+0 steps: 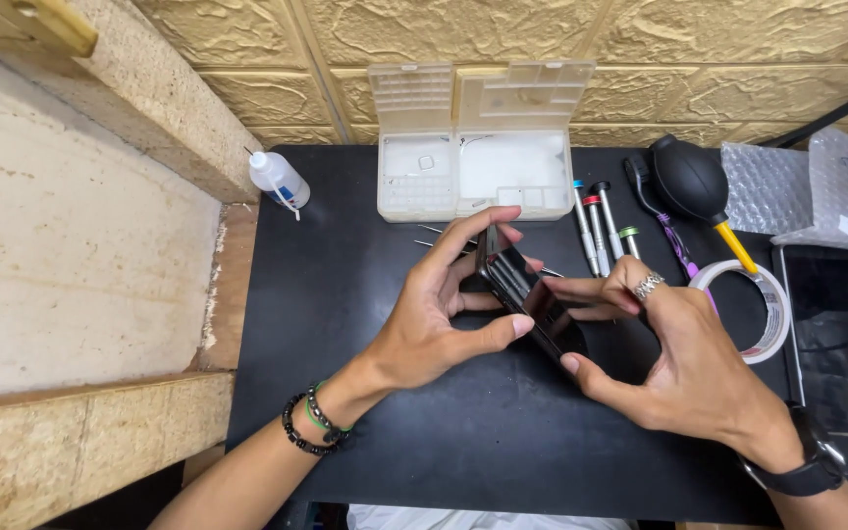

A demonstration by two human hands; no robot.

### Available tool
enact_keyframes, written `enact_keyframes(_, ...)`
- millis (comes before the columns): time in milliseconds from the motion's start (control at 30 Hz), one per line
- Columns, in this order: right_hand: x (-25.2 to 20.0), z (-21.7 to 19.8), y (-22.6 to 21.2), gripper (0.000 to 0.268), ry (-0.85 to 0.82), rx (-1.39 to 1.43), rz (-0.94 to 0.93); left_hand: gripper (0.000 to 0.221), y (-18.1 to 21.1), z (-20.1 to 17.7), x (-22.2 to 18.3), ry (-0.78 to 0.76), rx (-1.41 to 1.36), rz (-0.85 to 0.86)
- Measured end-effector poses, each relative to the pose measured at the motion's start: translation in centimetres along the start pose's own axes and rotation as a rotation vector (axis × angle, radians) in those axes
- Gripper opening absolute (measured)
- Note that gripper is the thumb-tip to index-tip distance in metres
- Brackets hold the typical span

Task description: Repairing a smartphone by prying open the casing and cleaning internal components.

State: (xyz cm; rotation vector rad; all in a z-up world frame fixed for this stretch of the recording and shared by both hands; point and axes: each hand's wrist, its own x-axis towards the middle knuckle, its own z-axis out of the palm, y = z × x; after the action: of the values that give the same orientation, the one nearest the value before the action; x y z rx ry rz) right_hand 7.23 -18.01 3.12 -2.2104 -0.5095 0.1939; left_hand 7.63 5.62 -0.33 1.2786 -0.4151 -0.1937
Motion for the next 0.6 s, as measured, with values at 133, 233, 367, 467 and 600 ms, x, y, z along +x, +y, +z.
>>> enact_keyframes(133, 0.1, 0.0, 0.5, 0.037, -0.002, -0.105, -0.121, 0.074, 0.0, 0.0, -0.2, 0.017, -0.004, -0.005)
enact_keyframes(233, -0.1, 0.1, 0.2, 0.040, 0.011, -0.194, -0.338, 0.078, -0.3, 0.1, -0.3, 0.019, 0.035, 0.016)
enact_keyframes(367, -0.9, 0.8, 0.6, 0.031, 0.007, -0.314, -0.360, 0.079, -0.4, 0.1, -0.4, 0.027, 0.047, 0.011)
enact_keyframes(467, -1.3, 1.4, 0.5, 0.027, 0.026, -0.362, -0.407, 0.080, -0.3, 0.1, -0.5, 0.024, 0.052, 0.018)
enact_keyframes(600, -1.7, 2.2, 0.6, 0.024, 0.057, -0.415, -0.476, 0.080, -0.4, 0.3, -0.6, 0.042, 0.037, 0.004)
